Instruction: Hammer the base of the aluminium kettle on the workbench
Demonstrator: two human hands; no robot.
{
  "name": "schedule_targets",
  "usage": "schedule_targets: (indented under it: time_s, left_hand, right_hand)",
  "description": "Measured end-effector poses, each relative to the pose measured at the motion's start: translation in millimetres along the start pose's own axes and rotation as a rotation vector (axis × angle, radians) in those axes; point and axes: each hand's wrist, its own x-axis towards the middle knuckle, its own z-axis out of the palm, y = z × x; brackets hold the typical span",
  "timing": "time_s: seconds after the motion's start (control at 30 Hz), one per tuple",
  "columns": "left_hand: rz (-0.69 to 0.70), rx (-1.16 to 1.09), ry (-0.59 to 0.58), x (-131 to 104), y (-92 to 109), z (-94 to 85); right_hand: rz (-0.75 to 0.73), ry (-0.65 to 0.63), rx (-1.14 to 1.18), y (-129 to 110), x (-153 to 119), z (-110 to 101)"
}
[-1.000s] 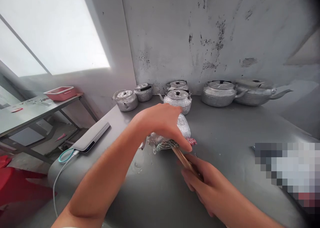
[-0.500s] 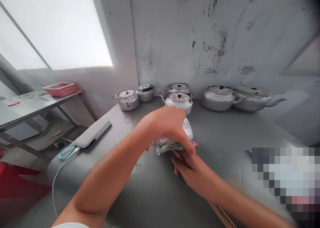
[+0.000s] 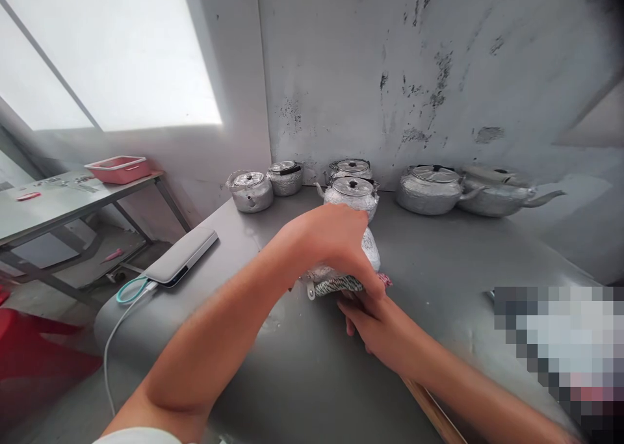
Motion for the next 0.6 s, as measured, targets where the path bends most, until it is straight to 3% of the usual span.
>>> schedule_targets:
  time_s: [0.2,0.4,0.6]
  left_hand:
    - [-0.006,-0.009,-0.003,1.1,-1.5,0.2]
    - [-0.012,-0.034,-0.015,0.7,-3.5,0.0]
    - [0.001,-0.029,-0.001,2.0,-4.2,1.7]
  right_hand:
    - [-0.064,0.057,-0.027,-1.5,1.1,0.9]
    - [-0.074,0.065,-0.003,-8.3,-15.0,-4.2]
    - [0.083,0.089,0.059,-5.5,-28.7,-5.8]
